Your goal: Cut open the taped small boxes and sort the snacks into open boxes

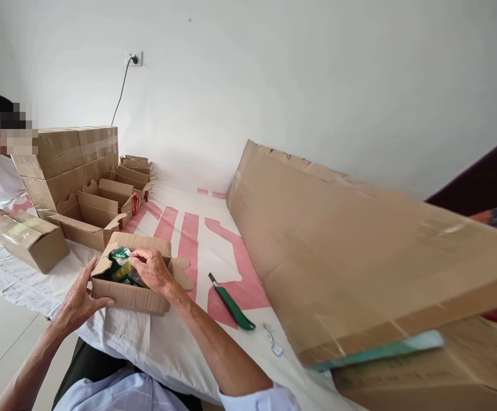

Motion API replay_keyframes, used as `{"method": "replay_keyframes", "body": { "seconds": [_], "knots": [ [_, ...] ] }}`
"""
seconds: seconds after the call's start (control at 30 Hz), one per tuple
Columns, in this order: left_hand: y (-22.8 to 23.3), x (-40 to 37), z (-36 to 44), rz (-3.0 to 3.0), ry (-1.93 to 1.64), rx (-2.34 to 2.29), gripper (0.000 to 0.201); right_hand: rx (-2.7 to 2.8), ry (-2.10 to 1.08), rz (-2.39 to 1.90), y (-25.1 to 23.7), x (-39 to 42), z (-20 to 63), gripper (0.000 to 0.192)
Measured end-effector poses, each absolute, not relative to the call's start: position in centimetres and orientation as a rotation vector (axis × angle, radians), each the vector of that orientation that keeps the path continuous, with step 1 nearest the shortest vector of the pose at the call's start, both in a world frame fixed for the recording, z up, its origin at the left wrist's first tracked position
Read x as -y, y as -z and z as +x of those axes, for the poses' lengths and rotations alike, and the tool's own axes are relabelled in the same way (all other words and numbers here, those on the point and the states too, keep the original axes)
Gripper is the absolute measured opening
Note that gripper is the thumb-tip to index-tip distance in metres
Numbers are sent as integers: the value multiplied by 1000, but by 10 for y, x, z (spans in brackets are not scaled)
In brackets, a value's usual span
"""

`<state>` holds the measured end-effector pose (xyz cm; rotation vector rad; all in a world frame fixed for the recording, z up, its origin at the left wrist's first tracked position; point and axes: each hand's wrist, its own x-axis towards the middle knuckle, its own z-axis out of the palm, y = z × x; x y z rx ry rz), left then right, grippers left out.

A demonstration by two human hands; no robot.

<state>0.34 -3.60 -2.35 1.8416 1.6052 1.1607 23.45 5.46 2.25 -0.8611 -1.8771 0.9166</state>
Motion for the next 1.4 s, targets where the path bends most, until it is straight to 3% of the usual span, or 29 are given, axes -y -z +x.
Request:
{"method": "replay_keyframes", "body": {
  "seconds": [0.2, 0.4, 0.77, 1.0, 1.1, 1.27, 1.4],
  "knots": [
    [13, 27, 8, 2000, -1236, -1630, 99, 1758, -983, -814, -29, -54, 234, 24],
    [13, 20, 10, 1981, -1072, -1761, 88, 1617, -935, -806, -35, -49, 239, 25],
    [7, 22, 8, 1975, -1004, -1743, 85, 1163, -1107, -582, -58, -63, 244, 29],
    [-16, 23, 9, 1812, -1368, -1654, 70, 1004, -1142, -416, -98, -72, 248, 33],
    [-39, 18, 18, 1737, -1491, -1502, 71, 995, -1146, -412, -112, -72, 249, 37],
    [-75, -3, 48, 1573, -1326, -863, 91, 1107, -1136, -469, -131, -64, 241, 40],
    [-95, -11, 67, 1488, -1344, -758, 83, 1175, -1110, -512, -139, -56, 244, 44]
  ]
}}
